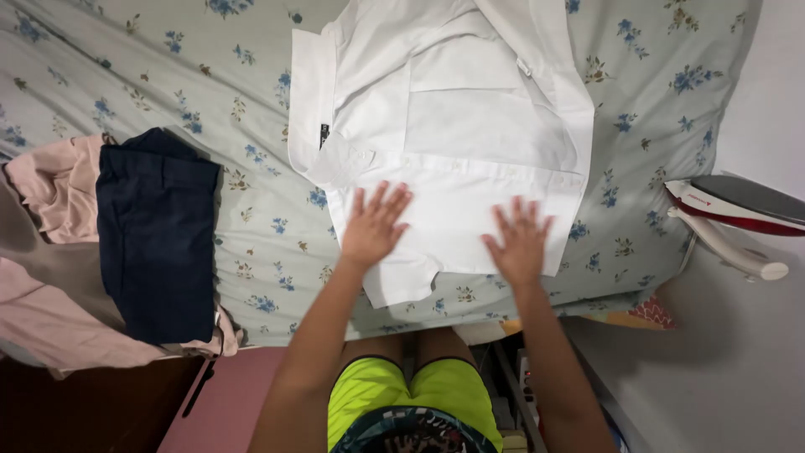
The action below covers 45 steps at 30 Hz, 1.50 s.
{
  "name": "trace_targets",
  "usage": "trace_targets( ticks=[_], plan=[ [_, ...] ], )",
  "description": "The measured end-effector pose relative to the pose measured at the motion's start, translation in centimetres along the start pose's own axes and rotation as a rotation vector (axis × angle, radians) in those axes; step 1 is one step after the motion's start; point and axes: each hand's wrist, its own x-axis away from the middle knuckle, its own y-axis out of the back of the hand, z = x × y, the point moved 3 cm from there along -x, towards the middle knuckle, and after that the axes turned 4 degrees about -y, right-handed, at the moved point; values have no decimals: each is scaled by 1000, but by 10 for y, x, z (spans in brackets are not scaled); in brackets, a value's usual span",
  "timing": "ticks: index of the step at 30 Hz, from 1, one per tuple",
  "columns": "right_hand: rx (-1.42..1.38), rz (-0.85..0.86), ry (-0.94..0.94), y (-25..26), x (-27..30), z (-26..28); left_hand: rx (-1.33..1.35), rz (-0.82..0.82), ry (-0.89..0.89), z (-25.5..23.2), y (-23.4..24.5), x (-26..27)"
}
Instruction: Ironing a white short-sleeved shirt on a bed.
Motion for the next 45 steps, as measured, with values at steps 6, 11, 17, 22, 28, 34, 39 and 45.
trace_targets(
  ticks=[6, 11, 17, 22, 28, 34, 39, 45],
  plan=[
    [81, -270, -261, 34, 22, -62, -107, -97, 278, 42, 20, 31],
    [-436, -766, -691, 52, 76, -193, 648, -754, 677, 42, 18, 87],
    [-1410, -842, -1011, 116, 68, -219, 1435, -769, 1078, 47, -29, 107],
    [-1396, -763, -876, 116, 49, -242, 1653, -456, 1186, 50, -6, 103],
    [-1197, -987, -355, 145, 26, -246, 1675, -362, 1141, 54, -6, 99],
    [-409, -604, -324, 173, 29, -135, 1480, -507, 1044, 79, 0, 72],
    [-336, -216, -75, 129, 6, -5, 1277, -575, 990, 90, 9, 60],
    [-260, -88, 323, 86, -36, 145, 1319, -681, 1000, 90, -13, 57]
  ],
)
